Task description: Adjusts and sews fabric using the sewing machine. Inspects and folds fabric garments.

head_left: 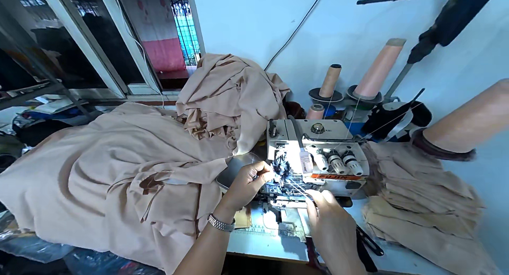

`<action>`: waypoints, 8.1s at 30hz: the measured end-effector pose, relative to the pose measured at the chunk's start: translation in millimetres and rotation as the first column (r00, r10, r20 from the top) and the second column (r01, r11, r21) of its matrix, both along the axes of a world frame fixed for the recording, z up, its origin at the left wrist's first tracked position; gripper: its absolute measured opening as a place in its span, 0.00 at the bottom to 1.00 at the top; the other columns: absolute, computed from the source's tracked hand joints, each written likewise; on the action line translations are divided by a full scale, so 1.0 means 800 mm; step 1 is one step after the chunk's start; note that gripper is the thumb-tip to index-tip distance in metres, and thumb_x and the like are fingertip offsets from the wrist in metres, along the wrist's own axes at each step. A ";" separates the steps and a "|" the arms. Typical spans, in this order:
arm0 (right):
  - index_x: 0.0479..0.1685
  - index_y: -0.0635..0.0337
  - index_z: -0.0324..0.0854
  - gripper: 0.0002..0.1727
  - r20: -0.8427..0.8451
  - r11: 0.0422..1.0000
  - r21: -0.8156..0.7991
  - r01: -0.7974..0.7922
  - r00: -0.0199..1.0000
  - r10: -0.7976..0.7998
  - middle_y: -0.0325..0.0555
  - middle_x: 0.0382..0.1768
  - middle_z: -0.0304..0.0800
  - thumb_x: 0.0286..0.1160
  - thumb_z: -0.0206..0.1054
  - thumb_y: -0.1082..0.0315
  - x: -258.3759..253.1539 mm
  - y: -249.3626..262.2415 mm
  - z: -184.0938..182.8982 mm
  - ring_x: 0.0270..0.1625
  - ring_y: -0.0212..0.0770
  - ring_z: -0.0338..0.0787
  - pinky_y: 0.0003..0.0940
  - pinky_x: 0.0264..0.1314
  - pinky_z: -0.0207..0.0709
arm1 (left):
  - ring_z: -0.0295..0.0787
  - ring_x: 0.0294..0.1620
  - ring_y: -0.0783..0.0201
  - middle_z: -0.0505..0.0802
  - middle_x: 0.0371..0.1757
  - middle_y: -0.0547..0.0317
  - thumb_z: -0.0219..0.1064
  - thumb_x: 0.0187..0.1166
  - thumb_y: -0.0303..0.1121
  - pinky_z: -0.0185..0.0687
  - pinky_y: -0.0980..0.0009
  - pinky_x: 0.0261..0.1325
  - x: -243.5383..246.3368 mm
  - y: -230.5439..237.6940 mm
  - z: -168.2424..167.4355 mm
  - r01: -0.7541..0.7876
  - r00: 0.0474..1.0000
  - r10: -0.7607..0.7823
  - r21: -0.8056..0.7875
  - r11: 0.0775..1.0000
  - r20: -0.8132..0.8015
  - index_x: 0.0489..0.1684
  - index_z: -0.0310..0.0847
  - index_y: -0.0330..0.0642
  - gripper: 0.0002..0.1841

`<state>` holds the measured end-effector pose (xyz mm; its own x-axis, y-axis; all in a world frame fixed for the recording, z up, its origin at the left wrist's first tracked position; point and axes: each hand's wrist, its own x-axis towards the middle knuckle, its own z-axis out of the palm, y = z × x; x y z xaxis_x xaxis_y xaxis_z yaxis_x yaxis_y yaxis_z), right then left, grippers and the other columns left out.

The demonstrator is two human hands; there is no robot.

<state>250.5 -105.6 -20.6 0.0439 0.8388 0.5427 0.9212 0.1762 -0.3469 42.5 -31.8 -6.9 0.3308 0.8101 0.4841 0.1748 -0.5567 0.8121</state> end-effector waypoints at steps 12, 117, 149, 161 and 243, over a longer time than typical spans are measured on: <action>0.39 0.63 0.93 0.07 0.124 0.992 0.089 0.088 0.987 -0.098 0.57 0.34 0.90 0.64 0.71 0.77 -0.027 0.020 -0.015 0.35 0.58 0.94 0.50 0.26 0.83 | 0.83 0.34 0.70 0.88 0.33 0.60 0.61 0.84 0.26 0.81 0.76 0.40 -0.001 0.001 -0.002 0.006 1.000 -0.006 0.003 1.000 0.026 0.37 0.85 0.38 0.07; 0.67 0.78 0.76 0.26 -0.704 0.945 0.024 0.327 0.677 -0.217 0.75 0.54 0.84 0.91 0.56 0.58 0.151 0.084 0.006 0.56 0.66 0.85 0.65 0.63 0.75 | 0.84 0.32 0.71 0.89 0.31 0.60 0.63 0.84 0.27 0.80 0.75 0.39 0.002 0.006 0.001 0.014 1.000 -0.014 -0.067 0.998 0.004 0.37 0.86 0.39 0.07; 0.39 0.54 0.94 0.12 -0.324 0.982 0.184 -0.049 0.940 0.108 0.39 0.33 0.89 0.72 0.63 0.64 -0.021 -0.009 -0.019 0.29 0.29 0.86 0.25 0.28 0.80 | 0.83 0.29 0.71 0.88 0.29 0.60 0.65 0.83 0.26 0.80 0.76 0.35 0.005 0.001 0.004 -0.002 0.999 0.000 -0.067 0.998 -0.041 0.35 0.86 0.38 0.06; 0.45 0.58 0.94 0.09 -0.045 0.940 -0.201 -0.276 0.961 0.272 0.53 0.37 0.94 0.74 0.69 0.68 0.037 -0.025 -0.014 0.36 0.55 0.95 0.58 0.35 0.86 | 0.81 0.29 0.74 0.86 0.29 0.62 0.61 0.84 0.25 0.77 0.79 0.36 0.005 -0.001 0.005 -0.037 0.999 0.034 -0.059 0.998 -0.042 0.36 0.84 0.38 0.07; 0.39 0.68 0.83 0.05 -0.948 0.903 -0.175 -0.392 0.315 -0.047 0.45 0.23 0.88 0.77 0.62 0.81 -0.010 0.016 -0.024 0.11 0.30 0.77 0.21 0.10 0.72 | 0.84 0.33 0.71 0.90 0.33 0.60 0.59 0.86 0.27 0.80 0.76 0.38 -0.001 0.006 0.000 -0.012 0.998 0.017 -0.074 0.997 0.065 0.37 0.87 0.38 0.10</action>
